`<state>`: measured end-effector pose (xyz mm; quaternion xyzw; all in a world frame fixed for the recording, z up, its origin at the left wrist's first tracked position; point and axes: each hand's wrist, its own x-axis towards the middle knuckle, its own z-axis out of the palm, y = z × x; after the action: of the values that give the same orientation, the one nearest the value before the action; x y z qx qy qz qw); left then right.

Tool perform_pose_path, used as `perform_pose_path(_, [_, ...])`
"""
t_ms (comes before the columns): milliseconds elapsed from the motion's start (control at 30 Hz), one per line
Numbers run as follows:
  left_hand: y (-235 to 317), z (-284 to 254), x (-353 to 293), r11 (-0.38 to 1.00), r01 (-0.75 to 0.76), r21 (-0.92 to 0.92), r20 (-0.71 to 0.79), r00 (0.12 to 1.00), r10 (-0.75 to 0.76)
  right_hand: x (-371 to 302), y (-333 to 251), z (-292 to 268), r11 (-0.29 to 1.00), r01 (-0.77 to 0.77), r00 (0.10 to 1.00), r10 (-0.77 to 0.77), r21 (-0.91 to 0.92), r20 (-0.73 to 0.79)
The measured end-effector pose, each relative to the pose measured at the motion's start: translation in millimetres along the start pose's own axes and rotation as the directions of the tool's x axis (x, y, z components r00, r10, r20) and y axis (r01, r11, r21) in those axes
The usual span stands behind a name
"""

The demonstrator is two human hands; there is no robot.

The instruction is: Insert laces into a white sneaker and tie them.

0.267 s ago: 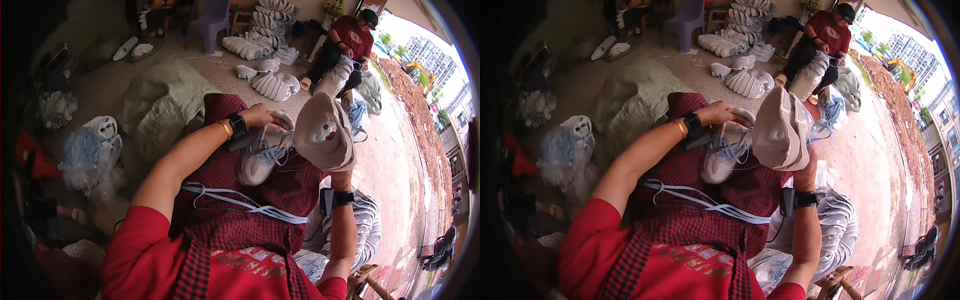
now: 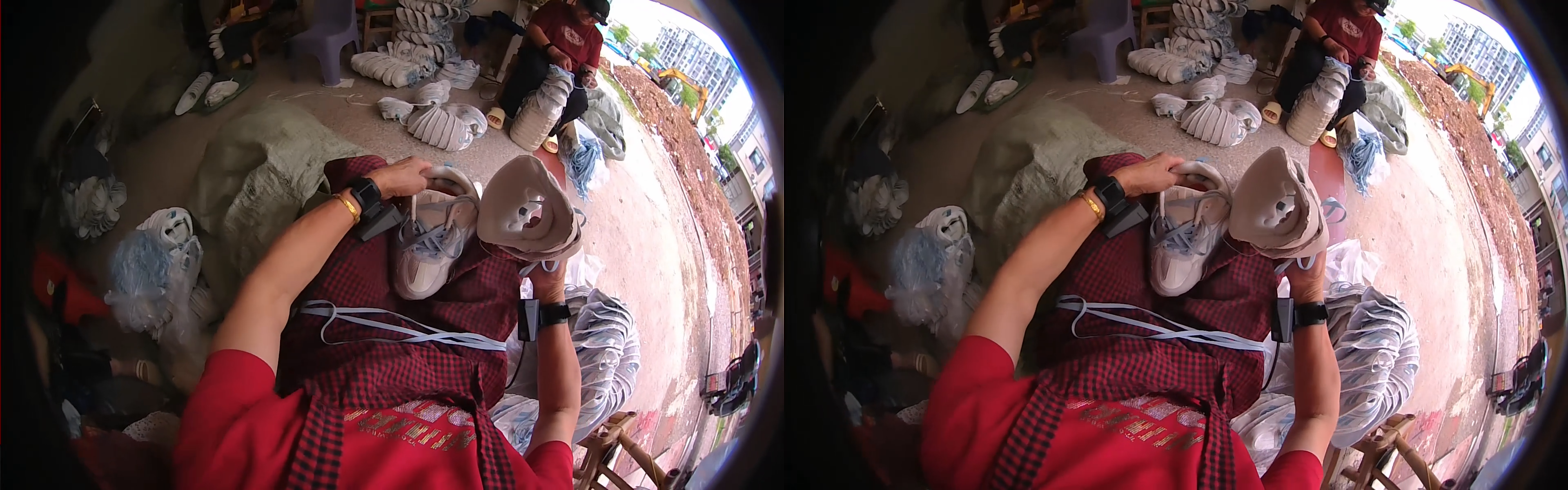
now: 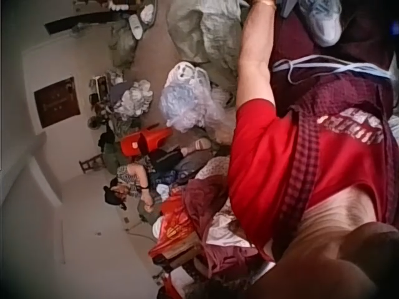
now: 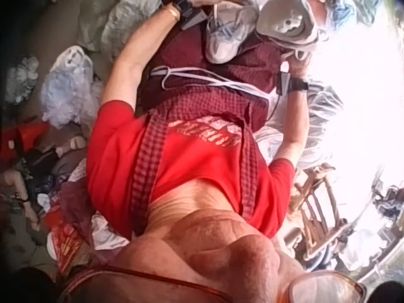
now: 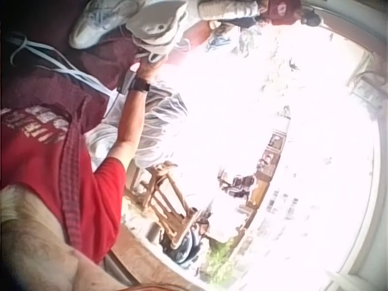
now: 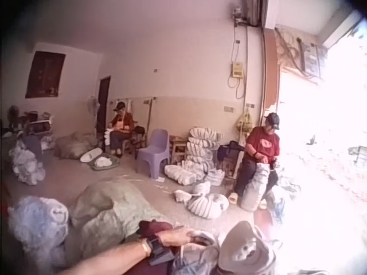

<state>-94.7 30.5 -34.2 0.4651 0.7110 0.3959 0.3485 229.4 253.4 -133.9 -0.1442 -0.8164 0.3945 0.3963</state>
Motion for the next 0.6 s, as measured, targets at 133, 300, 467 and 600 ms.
perform_pose_path(133, [-29.4,-16.2,0.1,0.953,0.049,-0.299,0.125,0.992,-0.012,-22.3,1.5,-0.2,0.99,-0.143,0.99,0.143,0.014,0.004])
perform_pose_path(300, [-34.4,-31.2,-22.2,0.885,-0.005,-0.466,0.106,0.992,0.061,-22.2,-22.8,18.8,0.173,-0.206,0.956,0.245,0.963,0.16])
perform_pose_path(467, [-38.9,-43.7,-26.9,0.728,0.049,-0.684,0.114,0.993,0.04,-27.5,-9.8,21.4,0.209,-0.254,0.947,0.253,0.944,0.199])
perform_pose_path(600, [-39.6,-51.2,-32.9,0.627,0.083,-0.775,0.101,0.995,-0.008,-29.4,-6.3,17.4,0.076,-0.255,0.918,0.331,0.964,0.217])
